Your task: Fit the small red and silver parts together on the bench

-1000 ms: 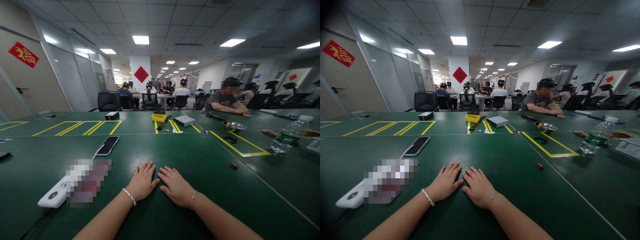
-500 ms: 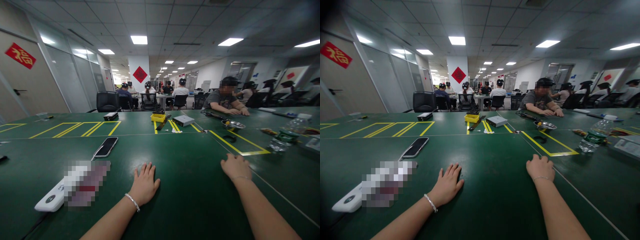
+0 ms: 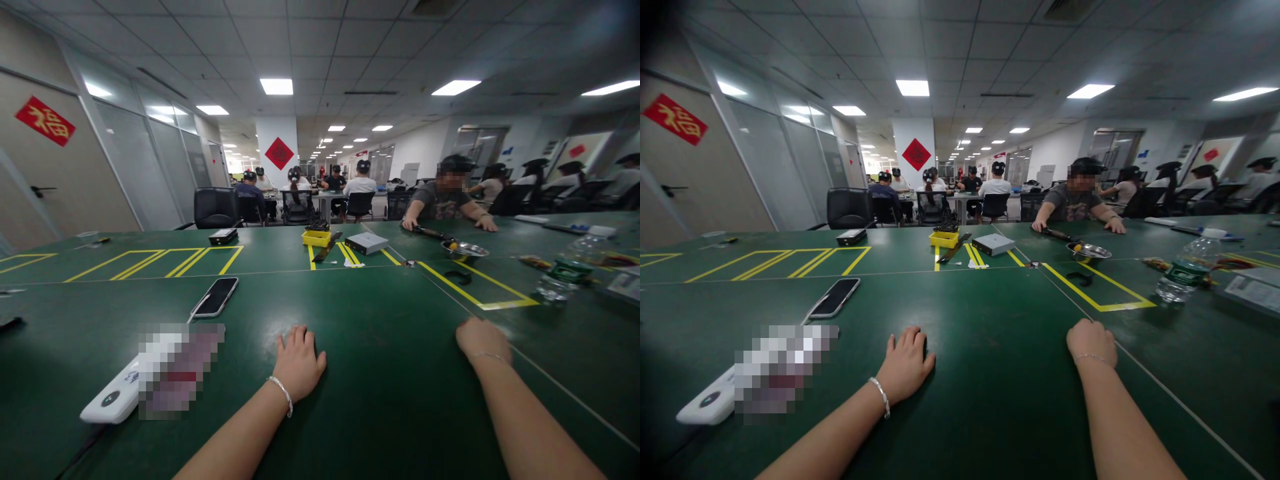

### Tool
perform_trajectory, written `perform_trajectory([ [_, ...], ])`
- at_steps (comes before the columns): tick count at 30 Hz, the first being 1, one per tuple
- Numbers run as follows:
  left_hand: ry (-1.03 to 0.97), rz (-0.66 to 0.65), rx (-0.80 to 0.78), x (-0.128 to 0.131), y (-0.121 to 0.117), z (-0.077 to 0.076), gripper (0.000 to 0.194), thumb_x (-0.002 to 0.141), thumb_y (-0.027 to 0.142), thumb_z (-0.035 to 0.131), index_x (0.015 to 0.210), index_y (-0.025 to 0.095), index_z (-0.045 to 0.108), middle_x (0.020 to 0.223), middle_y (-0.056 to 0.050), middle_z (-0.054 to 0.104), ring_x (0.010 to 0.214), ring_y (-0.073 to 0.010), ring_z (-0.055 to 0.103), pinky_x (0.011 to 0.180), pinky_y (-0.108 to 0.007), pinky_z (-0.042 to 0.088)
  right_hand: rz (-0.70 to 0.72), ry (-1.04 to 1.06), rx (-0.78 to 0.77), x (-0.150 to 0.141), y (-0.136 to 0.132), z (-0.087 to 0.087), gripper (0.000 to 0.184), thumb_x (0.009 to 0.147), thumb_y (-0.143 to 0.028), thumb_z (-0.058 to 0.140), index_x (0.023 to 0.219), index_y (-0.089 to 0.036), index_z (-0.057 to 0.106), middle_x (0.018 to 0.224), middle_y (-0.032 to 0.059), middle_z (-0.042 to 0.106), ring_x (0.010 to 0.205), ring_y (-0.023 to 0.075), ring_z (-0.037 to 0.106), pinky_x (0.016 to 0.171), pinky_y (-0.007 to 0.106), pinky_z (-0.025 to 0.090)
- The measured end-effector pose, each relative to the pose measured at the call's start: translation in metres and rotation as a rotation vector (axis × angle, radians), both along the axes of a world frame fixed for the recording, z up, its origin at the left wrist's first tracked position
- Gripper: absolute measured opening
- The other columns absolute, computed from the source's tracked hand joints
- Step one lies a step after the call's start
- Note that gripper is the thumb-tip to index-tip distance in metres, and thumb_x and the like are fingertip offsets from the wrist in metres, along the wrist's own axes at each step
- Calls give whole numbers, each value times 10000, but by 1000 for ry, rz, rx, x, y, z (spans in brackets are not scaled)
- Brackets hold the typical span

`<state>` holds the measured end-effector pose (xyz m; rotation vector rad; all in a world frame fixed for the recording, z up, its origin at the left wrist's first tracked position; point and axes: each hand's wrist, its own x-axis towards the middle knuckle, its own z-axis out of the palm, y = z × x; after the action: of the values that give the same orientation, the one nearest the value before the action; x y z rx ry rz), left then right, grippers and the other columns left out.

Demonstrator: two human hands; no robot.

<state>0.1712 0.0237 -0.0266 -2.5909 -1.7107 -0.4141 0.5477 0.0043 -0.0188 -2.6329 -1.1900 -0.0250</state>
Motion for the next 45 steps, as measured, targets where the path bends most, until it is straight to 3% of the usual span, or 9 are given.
perform_trajectory([
  [8, -89, -9, 2, -3, 2, 2, 355, 765, 392, 329, 1010, 167, 456, 1158, -109, 415, 1109, -270, 327, 930, -474, 171, -34, -17, -68, -15, -5, 9, 392, 720, -266, 290, 904, -101, 595, 954, 201, 512, 859, 301, 512, 603, 389, 430],
  [14, -100, -157, 3, 4, 1, 9, 206, 783, 240, 349, 934, 184, 478, 957, -64, 522, 931, -192, 458, 854, -344, 291, 8, -24, -2, -37, -2, 19, 408, 732, -261, 269, 931, -113, 594, 947, 201, 508, 850, 300, 513, 581, 383, 420],
  [18, -131, -213, 5, 6, 1, 9, 178, 783, 219, 370, 921, 190, 480, 921, -52, 535, 887, -182, 476, 792, -313, 336, 258, 75, 127, -93, 7, 27, 352, 738, -315, 315, 896, -170, 594, 919, 116, 536, 789, 203, 529, 640, 314, 404],
  [24, -265, -258, -76, 11, -10, 7, 358, 686, 354, 539, 986, 192, 428, 858, -29, 553, 825, -188, 502, 721, -294, 367, 647, 625, 236, -209, 8, 12, 234, 709, -315, 419, 879, -184, 514, 604, -20, 540, 535, 100, 493, 504, 211, 366],
  [28, -319, -225, -132, 14, -13, 4, 168, 766, 287, 423, 894, 178, 434, 769, -32, 564, 714, -163, 529, 623, -257, 373, 751, 784, 284, -234, 4, -2, 152, 718, -290, 436, 802, -179, 496, 645, -12, 567, 580, 92, 516, 544, 205, 379],
  [33, -363, -202, -156, 14, -12, 8, 136, 794, 265, 356, 829, 185, 460, 721, -25, 560, 667, -147, 531, 590, -240, 358, 899, 871, 201, -224, 2, 4, 179, 720, -308, 450, 789, -156, 514, 705, 11, 587, 639, 102, 536, 589, 215, 406],
  [37, -536, -186, -225, 8, -10, 10, 122, 768, 250, 371, 789, 191, 476, 670, 6, 556, 620, -124, 518, 577, -227, 353, 922, 547, 174, -196, 3, 23, 280, 763, -342, 368, 866, -171, 564, 802, 34, 599, 747, 135, 534, 695, 266, 403],
  [42, -885, -174, -446, 0, -2, 12, 113, 748, 247, 369, 720, 182, 457, 688, 7, 589, 635, -115, 531, 593, -218, 376, 397, -142, 275, -104, 10, 24, 393, 751, -326, 372, 1086, -155, 487, 1199, 120, 390, 1125, 268, 291, 911, 426, 229],
  [45, -992, -161, -531, 0, -1, 17, 150, 748, 264, 361, 660, 175, 443, 609, 10, 567, 586, -110, 519, 563, -214, 375, 127, -207, 179, -48, 11, 8, 480, 749, -368, 355, 1198, -201, 374, 1281, 122, 265, 1175, 323, 188, 889, 493, 211],
])
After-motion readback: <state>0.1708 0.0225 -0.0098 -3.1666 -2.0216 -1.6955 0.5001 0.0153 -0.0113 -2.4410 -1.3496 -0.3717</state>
